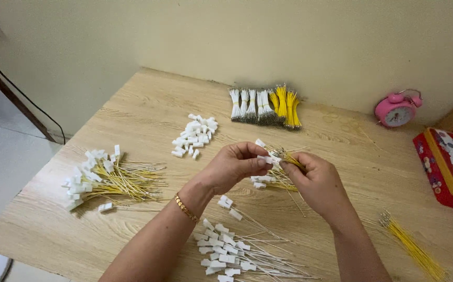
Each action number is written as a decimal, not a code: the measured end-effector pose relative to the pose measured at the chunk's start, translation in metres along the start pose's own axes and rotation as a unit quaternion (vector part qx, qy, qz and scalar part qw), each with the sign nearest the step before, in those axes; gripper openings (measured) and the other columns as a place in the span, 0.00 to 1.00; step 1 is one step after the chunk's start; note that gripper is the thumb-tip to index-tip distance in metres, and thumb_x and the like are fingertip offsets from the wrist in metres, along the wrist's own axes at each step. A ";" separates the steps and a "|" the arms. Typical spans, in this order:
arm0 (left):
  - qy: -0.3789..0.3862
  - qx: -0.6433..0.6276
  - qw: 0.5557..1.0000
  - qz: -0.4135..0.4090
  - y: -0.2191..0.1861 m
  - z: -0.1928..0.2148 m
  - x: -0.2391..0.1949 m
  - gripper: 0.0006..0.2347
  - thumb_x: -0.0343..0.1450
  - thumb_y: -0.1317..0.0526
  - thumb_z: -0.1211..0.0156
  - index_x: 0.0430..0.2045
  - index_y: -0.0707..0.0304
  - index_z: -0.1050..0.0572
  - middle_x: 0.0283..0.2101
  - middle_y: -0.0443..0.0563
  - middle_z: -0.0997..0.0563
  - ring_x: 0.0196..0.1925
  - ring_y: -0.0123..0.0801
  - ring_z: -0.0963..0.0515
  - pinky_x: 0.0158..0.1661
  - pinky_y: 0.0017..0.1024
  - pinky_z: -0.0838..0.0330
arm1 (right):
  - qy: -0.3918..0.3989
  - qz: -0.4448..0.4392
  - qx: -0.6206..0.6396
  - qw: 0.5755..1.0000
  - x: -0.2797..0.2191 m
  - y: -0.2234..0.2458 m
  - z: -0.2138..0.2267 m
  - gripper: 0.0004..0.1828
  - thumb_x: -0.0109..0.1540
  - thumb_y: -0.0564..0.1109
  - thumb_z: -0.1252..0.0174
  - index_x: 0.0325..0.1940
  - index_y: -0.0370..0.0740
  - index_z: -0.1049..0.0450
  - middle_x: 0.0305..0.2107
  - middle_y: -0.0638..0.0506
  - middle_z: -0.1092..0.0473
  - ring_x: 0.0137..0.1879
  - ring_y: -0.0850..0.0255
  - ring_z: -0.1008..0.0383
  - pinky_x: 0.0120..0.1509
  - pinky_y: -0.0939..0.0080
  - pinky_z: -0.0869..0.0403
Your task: The person inserts small white plastic pieces onto the ends of thin yellow sticks. They repeatedly pick up a stick and a plastic piece, fit them together, and place the assembled item onto a growing pile on the table.
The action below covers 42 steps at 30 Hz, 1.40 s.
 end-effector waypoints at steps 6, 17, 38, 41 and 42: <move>0.018 -0.022 0.999 0.029 0.012 0.006 0.000 0.09 0.69 0.73 0.34 0.42 0.72 0.22 0.39 0.58 0.17 0.41 0.45 0.13 0.43 0.37 0.14 | 0.011 0.006 -0.037 0.999 0.001 -0.001 -0.005 0.06 0.61 0.43 0.38 0.37 0.42 0.16 0.22 0.45 0.27 0.32 0.59 0.29 0.40 0.58 0.29; -0.005 -0.033 0.999 0.029 0.019 0.008 -0.002 0.09 0.69 0.71 0.33 0.42 0.71 0.22 0.41 0.59 0.16 0.41 0.46 0.13 0.42 0.39 0.14 | 0.026 0.011 -0.022 0.999 0.003 -0.007 -0.015 0.07 0.64 0.41 0.43 0.41 0.39 0.21 0.24 0.45 0.30 0.34 0.59 0.32 0.41 0.56 0.30; 0.080 0.657 0.749 0.036 -0.018 0.025 -0.031 0.18 0.64 0.57 0.29 0.47 0.60 0.20 0.47 0.64 0.19 0.47 0.58 0.15 0.46 0.49 0.19 | -0.007 0.055 -0.119 0.991 0.022 -0.061 -0.015 0.09 0.69 0.42 0.43 0.45 0.35 0.20 0.32 0.34 0.26 0.42 0.38 0.24 0.46 0.44 0.29; 0.117 0.745 0.652 0.071 -0.004 0.046 -0.046 0.15 0.63 0.54 0.29 0.42 0.52 0.17 0.45 0.56 0.18 0.48 0.53 0.16 0.48 0.45 0.21 | -0.027 0.053 -0.116 0.991 0.015 -0.050 -0.014 0.08 0.69 0.43 0.41 0.44 0.37 0.19 0.32 0.35 0.26 0.42 0.41 0.23 0.47 0.45 0.28; 0.130 0.776 0.615 0.048 0.001 0.052 -0.047 0.13 0.64 0.53 0.29 0.41 0.48 0.16 0.47 0.51 0.19 0.49 0.48 0.17 0.48 0.39 0.21 | -0.039 0.035 -0.105 0.993 0.011 -0.046 -0.011 0.08 0.69 0.44 0.41 0.44 0.38 0.19 0.32 0.37 0.26 0.40 0.45 0.23 0.45 0.49 0.28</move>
Point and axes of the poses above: each hand's wrist, its own x-axis towards the middle knuckle, its own z-axis out of the back of the hand, y = z × x, the point moved 4 cm from there along x, towards the middle knuckle
